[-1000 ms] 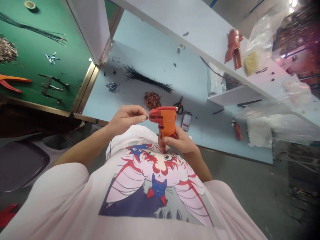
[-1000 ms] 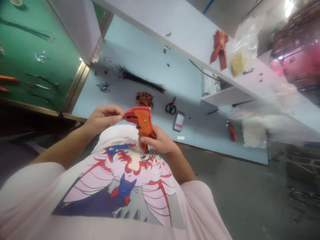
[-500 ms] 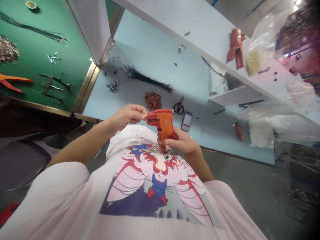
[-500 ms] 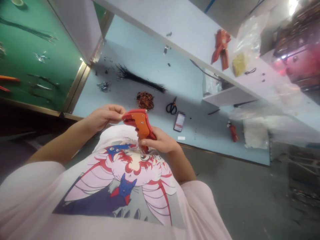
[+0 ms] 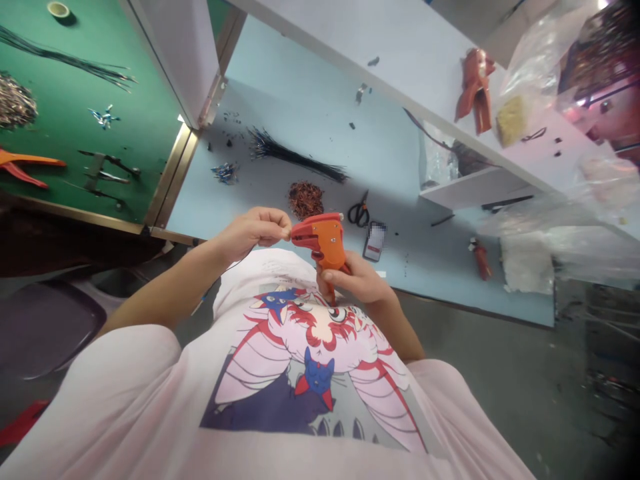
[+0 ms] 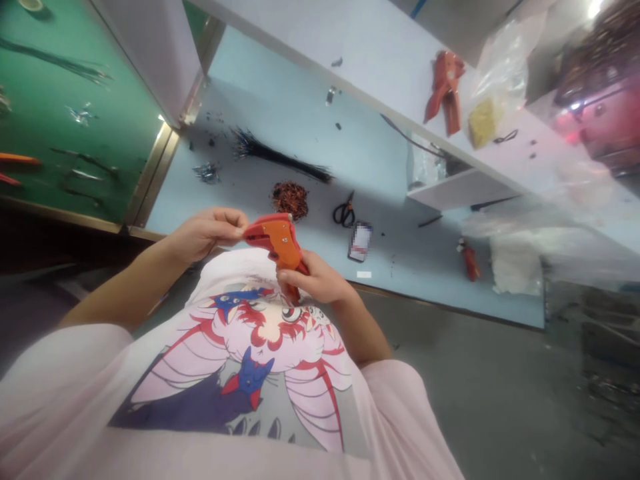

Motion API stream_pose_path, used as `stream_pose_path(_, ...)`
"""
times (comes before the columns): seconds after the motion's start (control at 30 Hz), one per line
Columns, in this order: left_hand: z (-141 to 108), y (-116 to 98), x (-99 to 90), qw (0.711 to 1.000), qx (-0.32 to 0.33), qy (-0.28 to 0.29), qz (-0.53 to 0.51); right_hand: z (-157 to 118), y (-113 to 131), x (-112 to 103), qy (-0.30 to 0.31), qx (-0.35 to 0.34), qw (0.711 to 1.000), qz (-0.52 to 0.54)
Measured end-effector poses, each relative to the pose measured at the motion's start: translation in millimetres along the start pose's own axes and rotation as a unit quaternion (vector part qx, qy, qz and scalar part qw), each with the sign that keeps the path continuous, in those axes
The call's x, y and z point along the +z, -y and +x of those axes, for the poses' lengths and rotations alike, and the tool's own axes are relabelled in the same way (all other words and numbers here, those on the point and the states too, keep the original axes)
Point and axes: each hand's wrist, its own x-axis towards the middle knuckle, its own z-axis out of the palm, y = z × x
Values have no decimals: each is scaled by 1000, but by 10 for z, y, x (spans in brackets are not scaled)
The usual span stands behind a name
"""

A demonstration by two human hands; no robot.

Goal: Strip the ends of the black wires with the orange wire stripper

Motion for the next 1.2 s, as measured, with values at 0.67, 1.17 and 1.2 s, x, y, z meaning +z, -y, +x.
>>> stream_pose_path(0.67, -68, 115, 72, 928, 251, -134, 239, -65, -62, 21, -47, -14, 991, 120)
stream_pose_path(1.17, 2, 125, -25, 996, 77, -2, -34, -59, -81, 34, -16, 0, 988, 154)
stream_pose_path(1.2, 7, 124, -21, 996, 81, -6, -30, -58, -79, 34, -17, 3, 988, 153)
